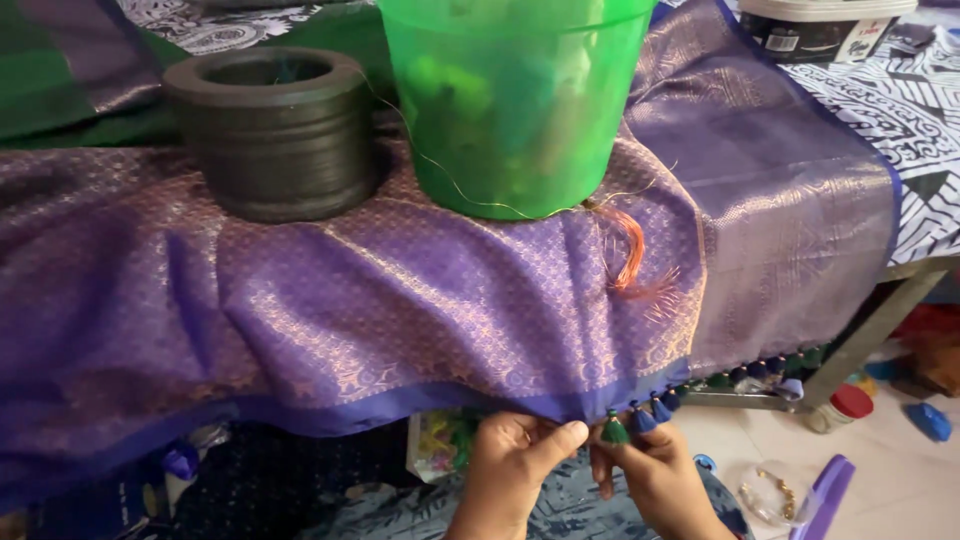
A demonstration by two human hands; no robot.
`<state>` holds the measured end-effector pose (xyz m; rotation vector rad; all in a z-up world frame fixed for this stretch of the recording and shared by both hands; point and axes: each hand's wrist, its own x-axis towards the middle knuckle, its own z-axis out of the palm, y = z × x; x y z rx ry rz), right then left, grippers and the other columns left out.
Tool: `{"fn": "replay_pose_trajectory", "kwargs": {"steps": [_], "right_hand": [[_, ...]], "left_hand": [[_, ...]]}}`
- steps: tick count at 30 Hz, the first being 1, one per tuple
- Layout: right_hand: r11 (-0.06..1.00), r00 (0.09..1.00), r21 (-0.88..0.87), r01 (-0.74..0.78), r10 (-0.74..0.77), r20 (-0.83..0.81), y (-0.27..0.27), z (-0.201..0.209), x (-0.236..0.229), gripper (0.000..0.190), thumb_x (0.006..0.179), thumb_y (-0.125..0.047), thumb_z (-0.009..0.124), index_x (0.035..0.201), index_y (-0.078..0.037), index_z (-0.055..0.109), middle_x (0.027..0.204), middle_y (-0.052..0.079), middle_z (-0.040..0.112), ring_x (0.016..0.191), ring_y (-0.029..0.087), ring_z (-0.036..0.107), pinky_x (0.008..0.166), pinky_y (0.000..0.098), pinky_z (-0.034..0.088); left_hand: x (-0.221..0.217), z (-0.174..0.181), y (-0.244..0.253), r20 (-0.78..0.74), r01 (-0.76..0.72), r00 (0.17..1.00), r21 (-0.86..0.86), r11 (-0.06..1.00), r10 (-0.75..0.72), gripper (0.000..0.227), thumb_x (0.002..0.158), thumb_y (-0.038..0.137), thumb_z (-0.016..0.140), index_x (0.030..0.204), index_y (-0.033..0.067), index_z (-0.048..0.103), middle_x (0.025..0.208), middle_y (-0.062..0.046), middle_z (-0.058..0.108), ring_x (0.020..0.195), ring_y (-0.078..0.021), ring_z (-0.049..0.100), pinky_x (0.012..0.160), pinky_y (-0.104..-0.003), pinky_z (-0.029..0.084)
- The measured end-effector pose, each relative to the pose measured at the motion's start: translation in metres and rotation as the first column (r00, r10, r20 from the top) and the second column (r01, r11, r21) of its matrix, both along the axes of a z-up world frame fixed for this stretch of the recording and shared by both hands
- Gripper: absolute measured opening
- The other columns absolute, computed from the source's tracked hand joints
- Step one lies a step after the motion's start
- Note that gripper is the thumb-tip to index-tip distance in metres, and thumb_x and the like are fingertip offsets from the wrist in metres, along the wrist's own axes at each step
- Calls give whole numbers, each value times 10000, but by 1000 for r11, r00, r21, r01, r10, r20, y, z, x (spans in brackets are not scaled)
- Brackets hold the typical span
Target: Tying and trimming decorative tassels on the border of a saree.
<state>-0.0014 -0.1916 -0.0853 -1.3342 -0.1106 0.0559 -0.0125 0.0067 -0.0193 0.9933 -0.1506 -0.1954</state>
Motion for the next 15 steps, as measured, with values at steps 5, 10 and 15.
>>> {"fn": "replay_pose_trajectory", "kwargs": {"steps": [5,10,15], "right_hand": [[999,994,-32,1,2,113,-6,-9,3,161,945,-45,603,907,69,711,677,147,700,562,223,678,473,360,571],[1000,990,21,6,-9,138,-9,-17,6,145,953,-33,594,932,66,699,709,165,705,598,241,690,503,386,584],[997,974,47,-57,45,221,-12,-19,10,128,964,-24,599,946,67,687,765,168,709,654,255,704,558,395,600]], "left_hand": [[-1,-1,1,23,16,1000,1,1000,-16,108,841,8,719,941,-13,754,887,-79,771,798,-121,697,787,-290,556],[-3,2,1,40,35,999,-6,999,-35,92,876,5,714,950,-37,749,881,-89,756,786,-132,686,757,-293,548],[-6,10,-1,46,77,996,-28,997,-75,107,872,12,680,946,-26,746,884,-89,762,775,-144,701,747,-311,569]]}}
